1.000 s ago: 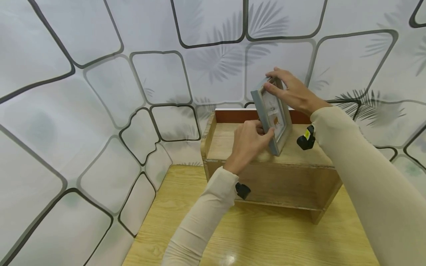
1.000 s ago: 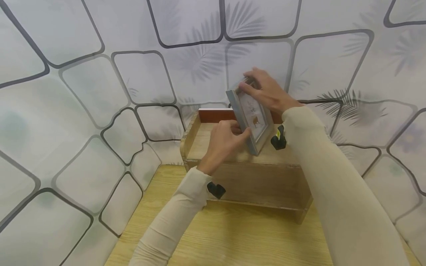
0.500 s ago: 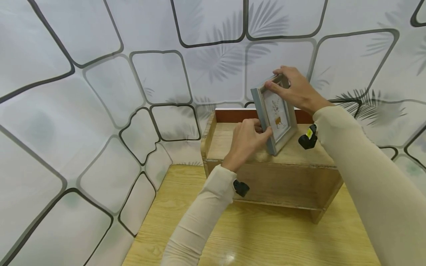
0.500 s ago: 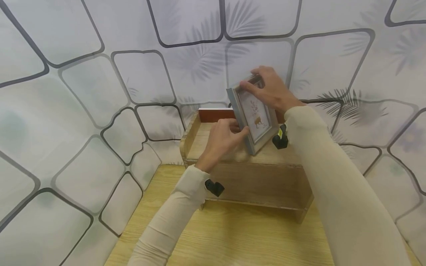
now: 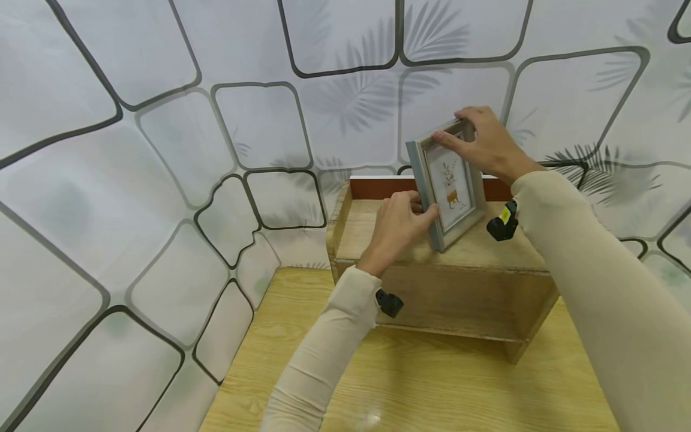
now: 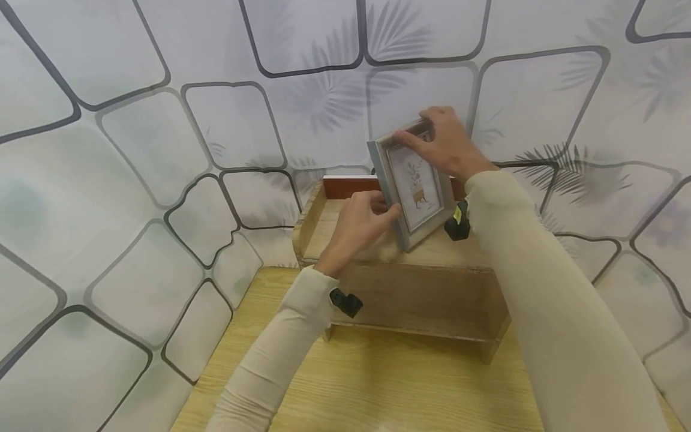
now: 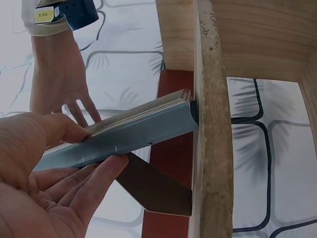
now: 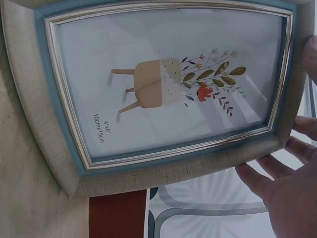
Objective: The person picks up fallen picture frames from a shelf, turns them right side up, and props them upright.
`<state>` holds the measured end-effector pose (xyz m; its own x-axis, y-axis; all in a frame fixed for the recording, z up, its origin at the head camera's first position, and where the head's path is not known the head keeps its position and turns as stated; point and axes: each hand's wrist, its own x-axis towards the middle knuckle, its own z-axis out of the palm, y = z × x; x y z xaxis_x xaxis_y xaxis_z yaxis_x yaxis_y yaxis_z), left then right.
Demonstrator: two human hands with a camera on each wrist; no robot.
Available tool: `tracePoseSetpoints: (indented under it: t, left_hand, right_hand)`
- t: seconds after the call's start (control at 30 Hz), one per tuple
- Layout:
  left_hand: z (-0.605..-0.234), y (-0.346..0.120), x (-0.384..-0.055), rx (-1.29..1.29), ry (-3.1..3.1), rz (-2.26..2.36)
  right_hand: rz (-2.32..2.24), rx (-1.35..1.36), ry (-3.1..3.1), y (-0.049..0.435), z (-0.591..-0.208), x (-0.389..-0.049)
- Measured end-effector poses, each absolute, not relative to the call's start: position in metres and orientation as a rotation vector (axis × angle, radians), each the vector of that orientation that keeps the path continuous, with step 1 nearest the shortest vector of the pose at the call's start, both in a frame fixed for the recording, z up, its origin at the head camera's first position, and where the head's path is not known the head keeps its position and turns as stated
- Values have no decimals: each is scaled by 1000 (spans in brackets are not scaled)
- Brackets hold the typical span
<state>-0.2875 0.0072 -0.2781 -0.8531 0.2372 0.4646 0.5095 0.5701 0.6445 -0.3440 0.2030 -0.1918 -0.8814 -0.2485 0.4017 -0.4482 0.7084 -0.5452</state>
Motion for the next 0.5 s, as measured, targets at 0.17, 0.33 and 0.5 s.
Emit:
tracePoseSetpoints:
  t: [0.17,0.33,0.5]
  left_hand:
    - [-277,8,-288,-609,-2481,-1199]
    - [-276,8,-287,-599,-2491,-1222]
    - [-276,8,-288,-589,-2498,-1239]
  right_hand:
    - [923,500,-2620,206,-192,-345]
    - [926,460,-2624,209,-192,-344]
    - [916,428,-2613,209,-191,-343]
